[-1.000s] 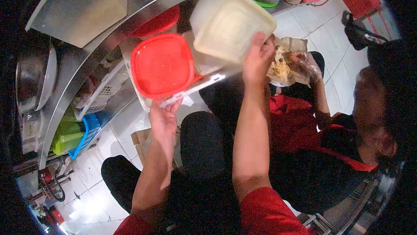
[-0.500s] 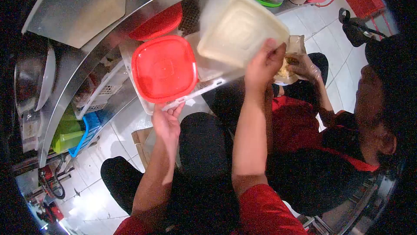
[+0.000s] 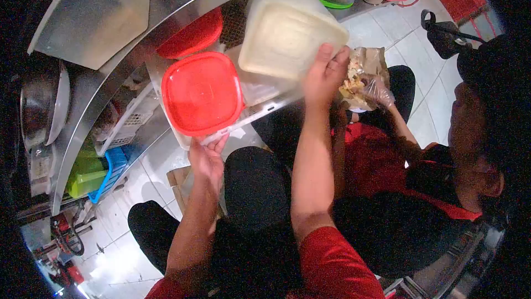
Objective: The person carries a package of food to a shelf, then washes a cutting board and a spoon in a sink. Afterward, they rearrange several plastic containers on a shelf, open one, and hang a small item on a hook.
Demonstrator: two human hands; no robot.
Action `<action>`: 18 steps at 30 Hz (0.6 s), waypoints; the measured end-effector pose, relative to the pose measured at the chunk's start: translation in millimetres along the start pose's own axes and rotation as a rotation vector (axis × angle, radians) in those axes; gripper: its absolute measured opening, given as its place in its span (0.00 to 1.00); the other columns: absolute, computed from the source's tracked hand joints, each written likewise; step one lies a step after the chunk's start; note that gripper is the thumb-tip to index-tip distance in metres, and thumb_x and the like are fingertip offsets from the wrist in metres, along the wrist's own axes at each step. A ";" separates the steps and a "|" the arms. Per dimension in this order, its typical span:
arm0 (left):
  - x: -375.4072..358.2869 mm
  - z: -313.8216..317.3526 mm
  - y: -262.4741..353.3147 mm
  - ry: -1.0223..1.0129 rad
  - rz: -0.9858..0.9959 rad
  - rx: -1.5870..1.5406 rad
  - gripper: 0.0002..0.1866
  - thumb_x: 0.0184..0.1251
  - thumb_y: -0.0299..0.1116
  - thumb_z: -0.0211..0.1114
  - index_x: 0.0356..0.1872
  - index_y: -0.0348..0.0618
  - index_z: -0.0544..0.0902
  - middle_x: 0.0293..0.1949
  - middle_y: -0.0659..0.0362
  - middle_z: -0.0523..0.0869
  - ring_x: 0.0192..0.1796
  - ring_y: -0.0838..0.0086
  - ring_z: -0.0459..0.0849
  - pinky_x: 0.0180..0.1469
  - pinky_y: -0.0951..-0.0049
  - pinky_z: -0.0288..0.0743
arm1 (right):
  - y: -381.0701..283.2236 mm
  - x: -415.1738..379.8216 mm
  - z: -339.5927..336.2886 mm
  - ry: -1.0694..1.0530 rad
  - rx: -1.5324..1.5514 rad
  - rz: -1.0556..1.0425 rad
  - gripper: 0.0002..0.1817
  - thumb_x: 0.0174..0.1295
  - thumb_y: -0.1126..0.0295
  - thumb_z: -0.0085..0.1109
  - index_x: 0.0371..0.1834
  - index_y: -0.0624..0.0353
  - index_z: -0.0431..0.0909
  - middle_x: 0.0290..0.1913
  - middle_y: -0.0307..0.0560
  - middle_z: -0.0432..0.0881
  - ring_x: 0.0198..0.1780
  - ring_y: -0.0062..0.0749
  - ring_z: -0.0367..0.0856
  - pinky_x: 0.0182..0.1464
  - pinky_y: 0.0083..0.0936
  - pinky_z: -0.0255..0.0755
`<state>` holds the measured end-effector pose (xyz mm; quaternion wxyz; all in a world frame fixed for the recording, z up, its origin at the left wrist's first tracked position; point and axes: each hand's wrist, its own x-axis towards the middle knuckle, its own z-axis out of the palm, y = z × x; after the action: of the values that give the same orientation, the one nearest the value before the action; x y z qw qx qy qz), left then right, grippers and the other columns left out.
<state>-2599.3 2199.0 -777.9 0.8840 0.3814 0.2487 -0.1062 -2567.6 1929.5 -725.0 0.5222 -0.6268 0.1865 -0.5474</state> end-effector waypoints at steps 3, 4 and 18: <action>0.2 -0.5 0.7 0.012 0.009 -0.010 0.19 0.78 0.36 0.47 0.62 0.34 0.66 0.57 0.46 0.78 0.51 0.50 0.85 0.53 0.44 0.83 | -6.4 -2.6 6.1 -0.045 0.012 0.012 0.17 0.74 0.58 0.50 0.49 0.63 0.70 0.44 0.45 0.79 0.45 0.24 0.77 0.50 0.23 0.71; 0.5 -0.7 1.3 0.014 0.003 -0.009 0.19 0.78 0.36 0.47 0.61 0.34 0.66 0.57 0.46 0.78 0.51 0.50 0.85 0.53 0.44 0.83 | -8.3 -3.4 8.0 -0.084 -0.007 0.009 0.16 0.74 0.59 0.51 0.48 0.63 0.70 0.43 0.44 0.79 0.45 0.23 0.76 0.50 0.22 0.71; 0.6 0.9 3.9 0.003 -0.012 0.046 0.19 0.76 0.37 0.48 0.61 0.38 0.69 0.55 0.49 0.81 0.52 0.56 0.85 0.58 0.50 0.81 | 16.2 32.5 42.6 -0.345 -0.112 -0.015 0.18 0.74 0.57 0.50 0.46 0.64 0.73 0.36 0.47 0.81 0.39 0.24 0.76 0.44 0.24 0.71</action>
<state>-2597.0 2201.0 -775.2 0.8740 0.4001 0.2500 -0.1165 -2513.9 1916.3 -716.9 0.5067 -0.7407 0.1199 -0.4245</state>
